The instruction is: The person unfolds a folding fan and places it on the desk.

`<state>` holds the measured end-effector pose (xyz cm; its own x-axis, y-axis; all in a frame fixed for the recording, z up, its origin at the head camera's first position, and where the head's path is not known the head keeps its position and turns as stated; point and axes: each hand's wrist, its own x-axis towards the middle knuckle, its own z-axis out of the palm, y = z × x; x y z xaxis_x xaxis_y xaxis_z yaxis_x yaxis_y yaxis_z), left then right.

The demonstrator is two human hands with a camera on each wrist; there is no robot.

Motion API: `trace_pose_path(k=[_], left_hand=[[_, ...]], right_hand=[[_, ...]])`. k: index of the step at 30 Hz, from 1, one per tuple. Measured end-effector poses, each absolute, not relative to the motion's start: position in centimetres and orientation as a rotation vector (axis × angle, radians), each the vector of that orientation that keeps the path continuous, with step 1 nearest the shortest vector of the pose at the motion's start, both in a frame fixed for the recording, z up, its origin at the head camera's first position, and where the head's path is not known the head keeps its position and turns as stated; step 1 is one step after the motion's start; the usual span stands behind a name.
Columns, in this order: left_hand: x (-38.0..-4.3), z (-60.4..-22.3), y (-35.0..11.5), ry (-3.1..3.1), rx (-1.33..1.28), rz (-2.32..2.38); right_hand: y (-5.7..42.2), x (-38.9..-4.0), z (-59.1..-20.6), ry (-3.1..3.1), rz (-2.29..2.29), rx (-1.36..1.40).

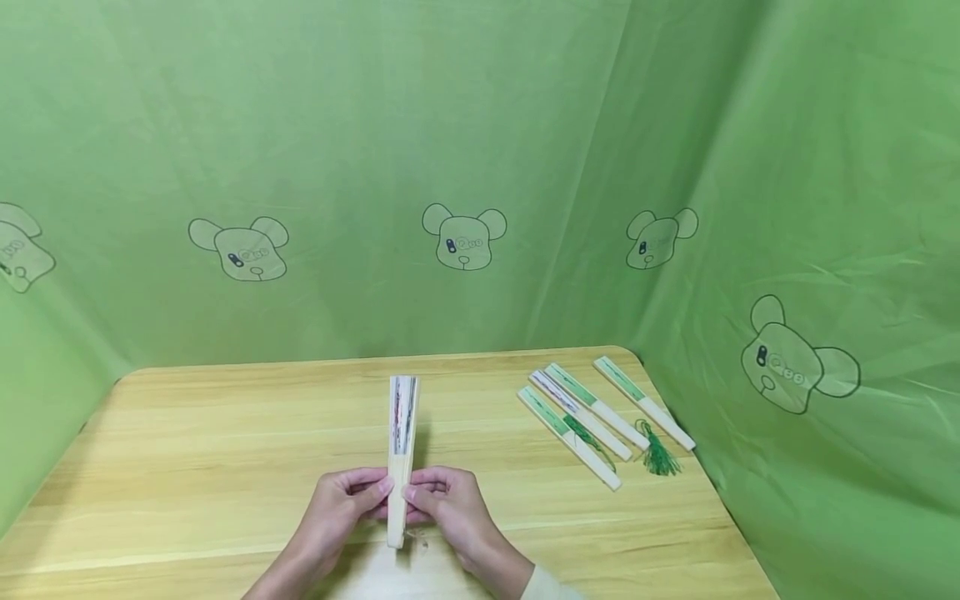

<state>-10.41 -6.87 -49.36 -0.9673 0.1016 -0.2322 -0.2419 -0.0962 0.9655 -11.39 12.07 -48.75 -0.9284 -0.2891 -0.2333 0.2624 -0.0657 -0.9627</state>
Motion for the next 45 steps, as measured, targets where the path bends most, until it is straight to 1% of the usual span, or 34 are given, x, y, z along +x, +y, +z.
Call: trace_pose_path(k=[10, 18, 45], left_hand=[[-10.59, -49.25, -6.58, 1.969, -0.185, 2.168], [-9.89, -49.61, -6.26, 1.968, -0.211, 2.176], [-9.92, -49.24, -7.01, 1.977, -0.134, 2.175]], right_hand=[[12.05, -11.62, -48.66, 1.835, -2.089, -0.034], [12.06, -11.07, -48.92, 1.838, -2.089, -0.012], [12.21, -11.45, -48.46, 1.82, -2.074, -0.03]])
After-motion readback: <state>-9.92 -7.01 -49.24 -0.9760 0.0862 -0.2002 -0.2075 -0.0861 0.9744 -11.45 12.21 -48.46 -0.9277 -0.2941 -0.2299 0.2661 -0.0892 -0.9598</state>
